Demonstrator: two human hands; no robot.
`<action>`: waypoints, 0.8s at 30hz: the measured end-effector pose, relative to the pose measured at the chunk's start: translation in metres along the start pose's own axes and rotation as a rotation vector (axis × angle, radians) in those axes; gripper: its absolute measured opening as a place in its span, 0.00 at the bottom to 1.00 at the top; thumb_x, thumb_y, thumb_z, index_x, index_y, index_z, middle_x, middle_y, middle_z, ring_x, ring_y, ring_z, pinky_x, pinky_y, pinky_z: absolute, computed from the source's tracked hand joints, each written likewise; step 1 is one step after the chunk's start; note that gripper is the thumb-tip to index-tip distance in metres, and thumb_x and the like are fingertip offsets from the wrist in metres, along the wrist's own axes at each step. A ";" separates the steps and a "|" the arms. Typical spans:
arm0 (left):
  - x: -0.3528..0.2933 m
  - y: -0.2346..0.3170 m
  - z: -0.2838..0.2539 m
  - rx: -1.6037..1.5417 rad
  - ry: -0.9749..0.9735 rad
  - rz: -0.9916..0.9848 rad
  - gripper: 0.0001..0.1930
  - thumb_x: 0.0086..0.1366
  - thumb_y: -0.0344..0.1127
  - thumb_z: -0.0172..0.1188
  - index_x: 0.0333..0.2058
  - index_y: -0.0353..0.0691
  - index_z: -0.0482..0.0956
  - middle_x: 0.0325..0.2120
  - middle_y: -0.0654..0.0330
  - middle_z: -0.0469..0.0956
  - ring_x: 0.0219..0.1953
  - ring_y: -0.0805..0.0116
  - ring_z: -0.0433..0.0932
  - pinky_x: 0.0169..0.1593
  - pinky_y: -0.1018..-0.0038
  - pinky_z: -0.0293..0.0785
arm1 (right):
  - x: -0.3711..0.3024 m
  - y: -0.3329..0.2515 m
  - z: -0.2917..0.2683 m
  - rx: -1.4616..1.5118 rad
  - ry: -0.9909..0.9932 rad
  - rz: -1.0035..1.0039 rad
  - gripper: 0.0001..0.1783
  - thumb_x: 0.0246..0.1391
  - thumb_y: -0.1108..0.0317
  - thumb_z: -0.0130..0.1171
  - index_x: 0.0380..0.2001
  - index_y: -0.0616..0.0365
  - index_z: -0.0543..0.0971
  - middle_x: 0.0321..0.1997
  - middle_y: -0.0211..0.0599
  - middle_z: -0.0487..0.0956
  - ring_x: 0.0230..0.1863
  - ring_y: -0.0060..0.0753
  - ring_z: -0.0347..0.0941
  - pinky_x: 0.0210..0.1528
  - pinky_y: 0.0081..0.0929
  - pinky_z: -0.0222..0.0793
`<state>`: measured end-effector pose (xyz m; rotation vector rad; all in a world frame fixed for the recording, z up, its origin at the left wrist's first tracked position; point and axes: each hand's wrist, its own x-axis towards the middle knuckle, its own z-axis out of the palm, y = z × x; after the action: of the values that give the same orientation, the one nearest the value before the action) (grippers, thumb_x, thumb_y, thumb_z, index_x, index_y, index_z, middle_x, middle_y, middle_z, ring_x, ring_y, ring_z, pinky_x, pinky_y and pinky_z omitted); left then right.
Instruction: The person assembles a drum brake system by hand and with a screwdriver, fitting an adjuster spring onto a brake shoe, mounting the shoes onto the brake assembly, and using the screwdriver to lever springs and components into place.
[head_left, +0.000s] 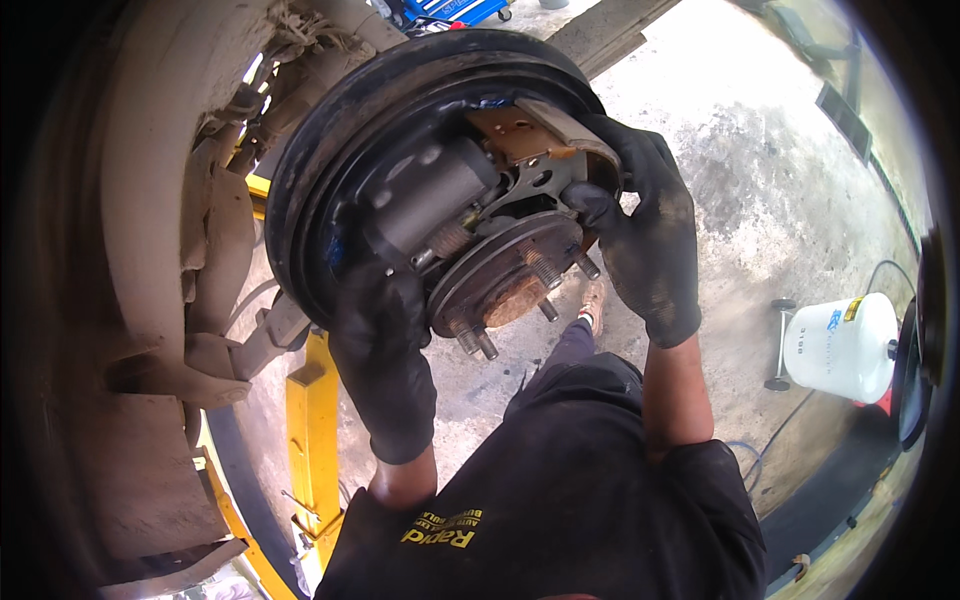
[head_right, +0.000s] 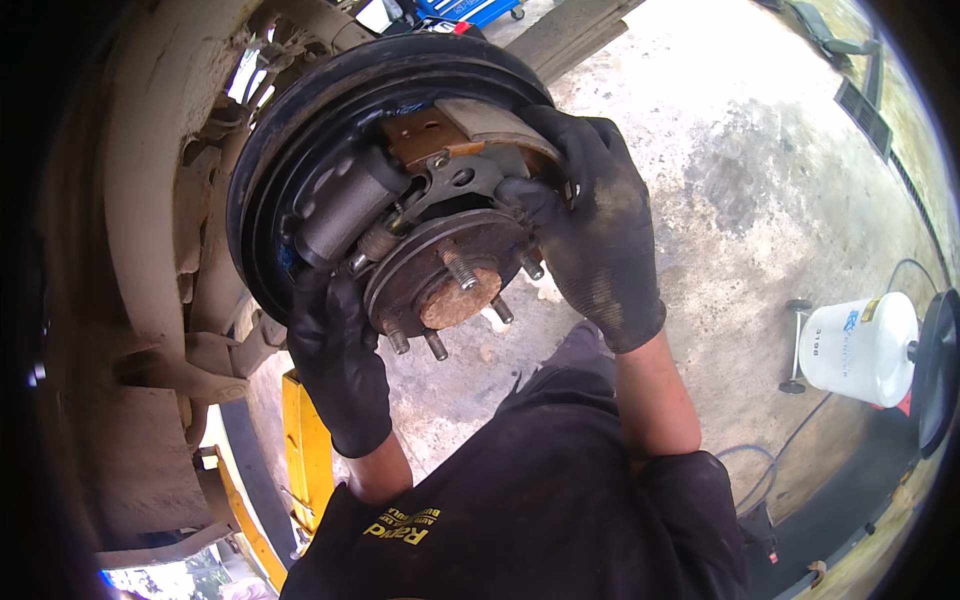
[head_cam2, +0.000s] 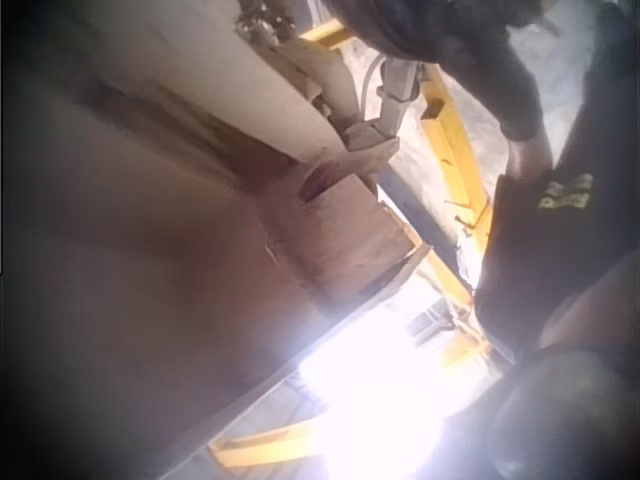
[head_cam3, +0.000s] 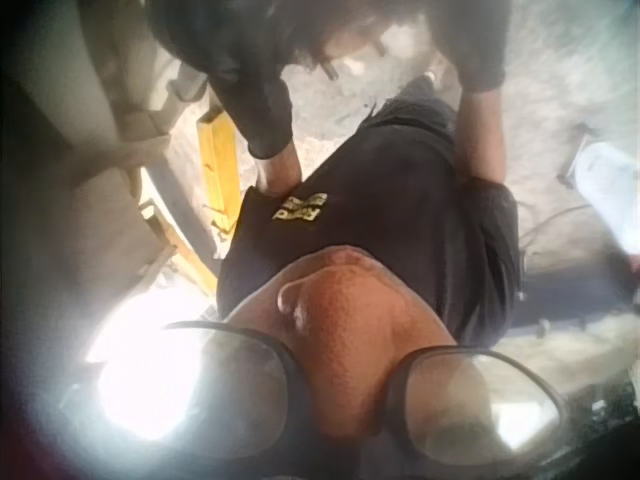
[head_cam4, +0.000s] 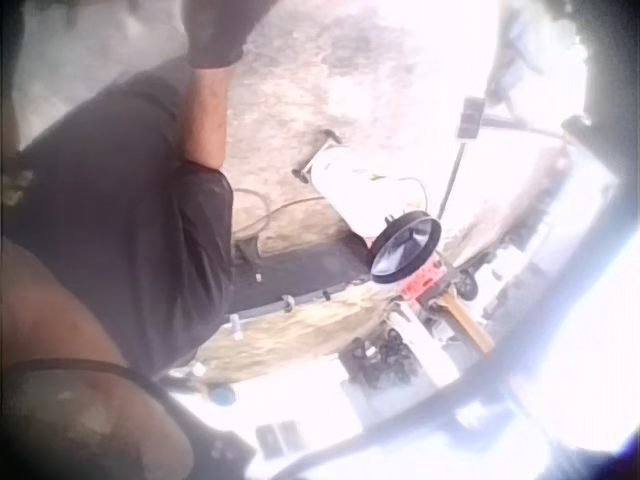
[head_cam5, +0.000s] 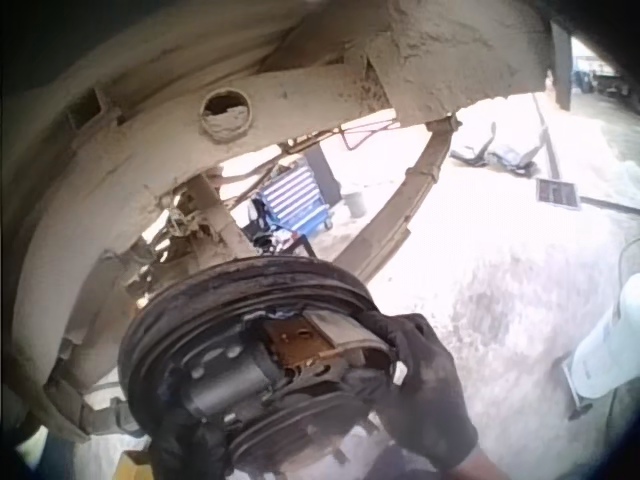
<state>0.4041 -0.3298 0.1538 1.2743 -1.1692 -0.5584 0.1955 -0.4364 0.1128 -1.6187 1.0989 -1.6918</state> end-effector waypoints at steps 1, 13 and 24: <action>0.000 -0.002 0.003 -0.040 0.010 -0.019 0.17 0.76 0.34 0.57 0.59 0.35 0.75 0.44 0.61 0.82 0.42 0.78 0.78 0.44 0.82 0.74 | -0.001 0.000 0.001 0.006 0.000 0.019 0.29 0.51 0.65 0.73 0.57 0.60 0.79 0.49 0.44 0.79 0.48 0.41 0.80 0.50 0.35 0.77; 0.002 0.002 0.006 0.151 -0.009 0.077 0.13 0.74 0.29 0.58 0.54 0.34 0.77 0.37 0.59 0.84 0.39 0.78 0.79 0.45 0.78 0.74 | -0.008 -0.025 0.000 -0.257 0.130 -0.288 0.20 0.54 0.80 0.66 0.51 0.61 0.81 0.50 0.42 0.81 0.51 0.40 0.78 0.52 0.33 0.75; 0.004 -0.012 0.003 0.293 0.029 0.236 0.13 0.74 0.31 0.58 0.54 0.35 0.78 0.38 0.57 0.86 0.41 0.75 0.83 0.45 0.77 0.76 | 0.008 -0.022 0.011 -0.363 0.081 -0.517 0.24 0.55 0.75 0.70 0.55 0.60 0.78 0.52 0.42 0.80 0.53 0.39 0.77 0.53 0.33 0.74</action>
<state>0.4056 -0.3375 0.1436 1.3603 -1.3905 -0.1981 0.2085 -0.4335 0.1347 -2.2295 1.1422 -1.9718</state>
